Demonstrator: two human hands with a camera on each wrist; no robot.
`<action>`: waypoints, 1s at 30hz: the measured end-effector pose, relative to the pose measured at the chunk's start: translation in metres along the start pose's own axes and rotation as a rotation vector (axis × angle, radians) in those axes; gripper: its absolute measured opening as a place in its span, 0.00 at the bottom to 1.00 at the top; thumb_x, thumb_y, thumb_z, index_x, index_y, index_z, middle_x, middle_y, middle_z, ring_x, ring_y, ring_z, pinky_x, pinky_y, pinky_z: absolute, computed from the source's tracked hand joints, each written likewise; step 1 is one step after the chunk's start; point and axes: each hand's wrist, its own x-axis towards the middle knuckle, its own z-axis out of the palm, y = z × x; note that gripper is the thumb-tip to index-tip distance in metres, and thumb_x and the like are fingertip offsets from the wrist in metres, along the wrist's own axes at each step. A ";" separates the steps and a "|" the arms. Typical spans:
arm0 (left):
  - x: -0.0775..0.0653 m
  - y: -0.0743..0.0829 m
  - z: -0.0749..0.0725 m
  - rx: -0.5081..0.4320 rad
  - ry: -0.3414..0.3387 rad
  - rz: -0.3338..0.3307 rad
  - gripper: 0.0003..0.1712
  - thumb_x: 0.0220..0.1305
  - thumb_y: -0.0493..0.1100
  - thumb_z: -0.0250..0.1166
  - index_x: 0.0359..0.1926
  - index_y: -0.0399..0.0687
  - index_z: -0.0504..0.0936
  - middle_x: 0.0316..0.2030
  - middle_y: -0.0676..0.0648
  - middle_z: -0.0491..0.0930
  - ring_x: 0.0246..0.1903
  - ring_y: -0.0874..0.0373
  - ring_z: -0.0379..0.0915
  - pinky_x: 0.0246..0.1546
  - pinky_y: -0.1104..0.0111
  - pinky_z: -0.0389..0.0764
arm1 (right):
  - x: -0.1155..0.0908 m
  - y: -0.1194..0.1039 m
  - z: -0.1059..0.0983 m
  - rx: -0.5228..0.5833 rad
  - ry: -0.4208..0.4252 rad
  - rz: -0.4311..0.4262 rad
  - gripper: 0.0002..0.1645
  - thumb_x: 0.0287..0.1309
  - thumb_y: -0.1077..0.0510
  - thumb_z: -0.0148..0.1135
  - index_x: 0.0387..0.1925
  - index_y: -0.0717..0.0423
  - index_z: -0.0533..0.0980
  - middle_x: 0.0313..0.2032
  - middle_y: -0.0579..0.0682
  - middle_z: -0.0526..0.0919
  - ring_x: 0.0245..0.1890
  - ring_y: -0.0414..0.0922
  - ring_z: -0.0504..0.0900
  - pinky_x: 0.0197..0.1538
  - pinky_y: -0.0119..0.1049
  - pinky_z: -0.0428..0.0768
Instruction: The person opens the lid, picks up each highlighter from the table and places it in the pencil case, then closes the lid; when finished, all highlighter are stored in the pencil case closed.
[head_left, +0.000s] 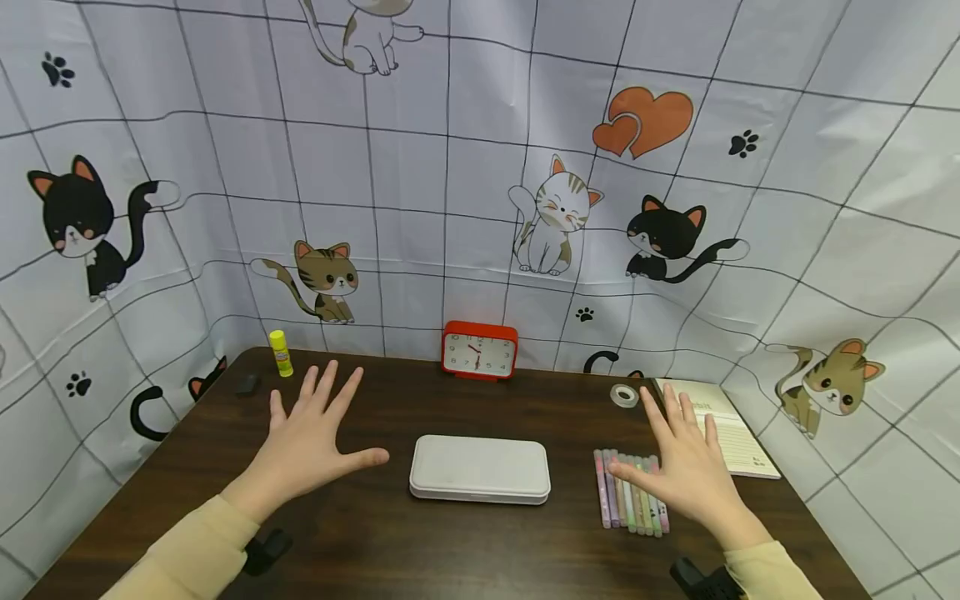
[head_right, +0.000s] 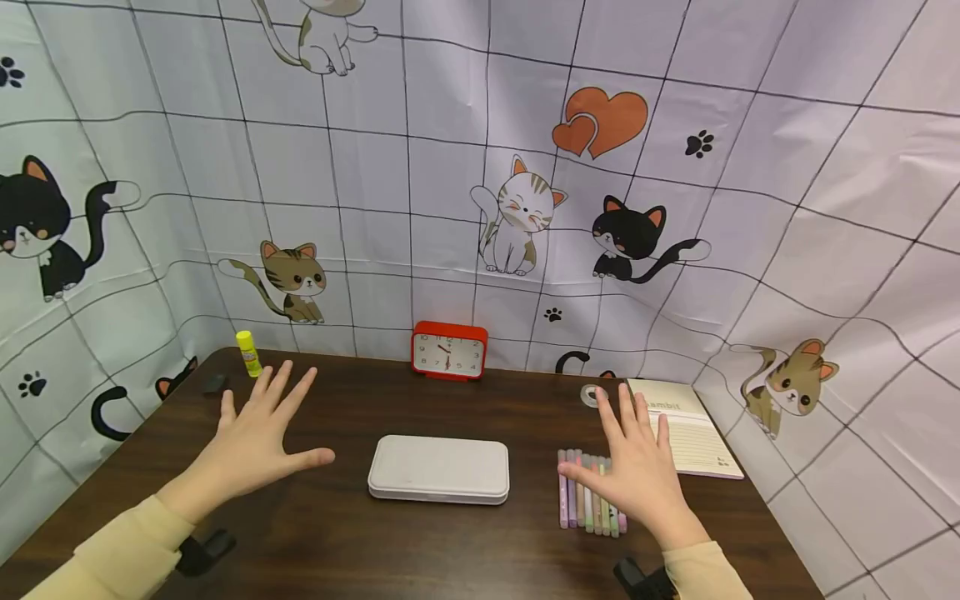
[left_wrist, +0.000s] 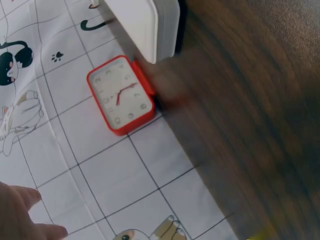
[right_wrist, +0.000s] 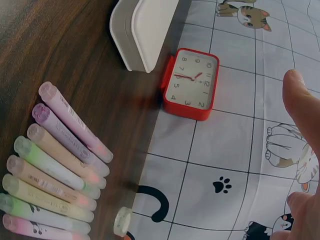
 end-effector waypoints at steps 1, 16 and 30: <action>0.001 0.000 0.001 -0.009 0.002 0.015 0.66 0.45 0.78 0.60 0.76 0.58 0.40 0.74 0.36 0.39 0.71 0.35 0.33 0.58 0.29 0.33 | 0.000 0.000 0.001 0.004 -0.001 -0.002 0.66 0.46 0.25 0.60 0.75 0.43 0.37 0.74 0.60 0.39 0.72 0.62 0.37 0.66 0.66 0.34; 0.011 0.005 0.029 -0.115 -0.059 0.106 0.67 0.42 0.80 0.61 0.75 0.49 0.48 0.72 0.40 0.51 0.70 0.39 0.46 0.64 0.42 0.54 | 0.002 -0.008 0.024 0.080 -0.033 -0.037 0.63 0.46 0.28 0.63 0.75 0.43 0.43 0.73 0.61 0.46 0.72 0.62 0.45 0.66 0.67 0.42; 0.020 0.010 0.054 -0.221 -0.172 0.051 0.64 0.43 0.71 0.69 0.73 0.44 0.54 0.68 0.36 0.60 0.66 0.38 0.58 0.58 0.45 0.66 | 0.011 -0.029 0.049 0.188 -0.054 -0.119 0.61 0.46 0.29 0.64 0.74 0.48 0.49 0.73 0.58 0.51 0.72 0.59 0.48 0.66 0.64 0.48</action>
